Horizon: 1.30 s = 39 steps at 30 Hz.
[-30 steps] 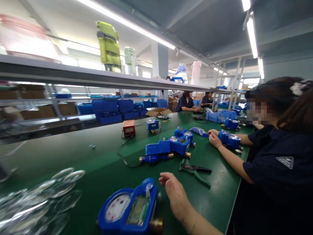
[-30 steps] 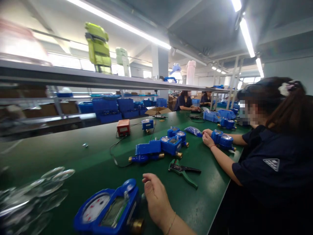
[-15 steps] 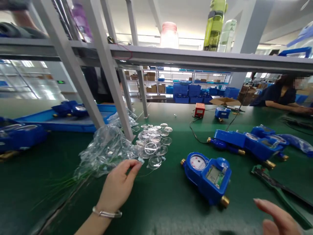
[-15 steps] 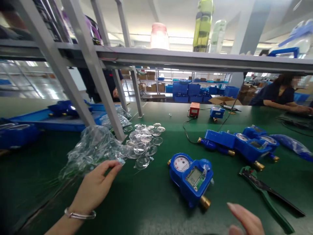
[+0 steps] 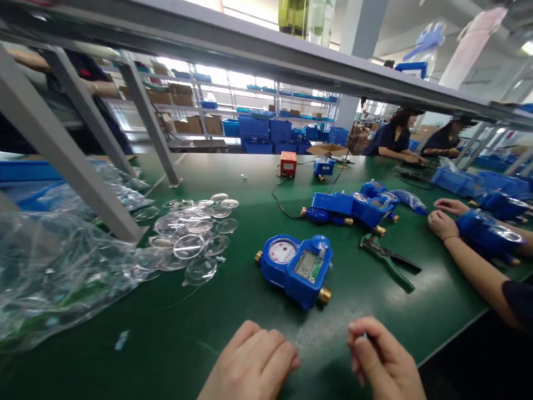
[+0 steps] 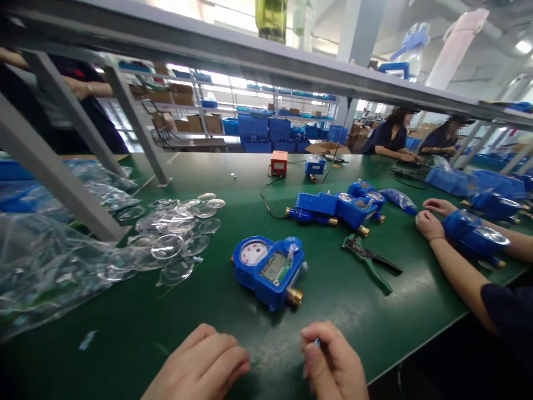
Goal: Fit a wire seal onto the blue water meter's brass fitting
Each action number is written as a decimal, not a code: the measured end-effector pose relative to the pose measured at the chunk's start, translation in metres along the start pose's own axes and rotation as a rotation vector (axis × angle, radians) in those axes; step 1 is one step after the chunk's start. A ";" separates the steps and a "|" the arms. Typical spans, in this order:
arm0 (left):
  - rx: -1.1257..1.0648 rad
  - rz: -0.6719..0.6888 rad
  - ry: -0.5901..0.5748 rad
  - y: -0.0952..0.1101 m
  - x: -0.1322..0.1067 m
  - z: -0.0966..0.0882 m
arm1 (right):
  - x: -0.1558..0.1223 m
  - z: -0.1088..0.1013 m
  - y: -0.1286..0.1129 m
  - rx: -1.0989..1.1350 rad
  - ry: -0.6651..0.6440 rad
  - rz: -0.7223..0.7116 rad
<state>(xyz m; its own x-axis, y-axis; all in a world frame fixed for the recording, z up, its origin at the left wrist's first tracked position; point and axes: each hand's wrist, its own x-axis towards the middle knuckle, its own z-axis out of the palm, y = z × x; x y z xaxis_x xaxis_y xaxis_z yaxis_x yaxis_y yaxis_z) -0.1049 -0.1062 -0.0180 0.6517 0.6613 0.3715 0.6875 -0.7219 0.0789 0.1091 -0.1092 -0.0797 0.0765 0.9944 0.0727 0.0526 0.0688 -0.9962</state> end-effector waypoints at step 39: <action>-0.048 -0.185 0.251 -0.102 0.023 0.067 | 0.046 0.007 -0.070 -1.226 -0.262 -0.900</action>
<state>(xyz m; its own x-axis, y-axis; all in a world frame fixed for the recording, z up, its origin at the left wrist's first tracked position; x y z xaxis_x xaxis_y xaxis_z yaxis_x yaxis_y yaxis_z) -0.1382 -0.0036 -0.0795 0.4136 0.7155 0.5631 0.7672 -0.6069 0.2076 0.1022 -0.0674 -0.0071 -0.5925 0.6561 0.4674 0.7521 0.6584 0.0292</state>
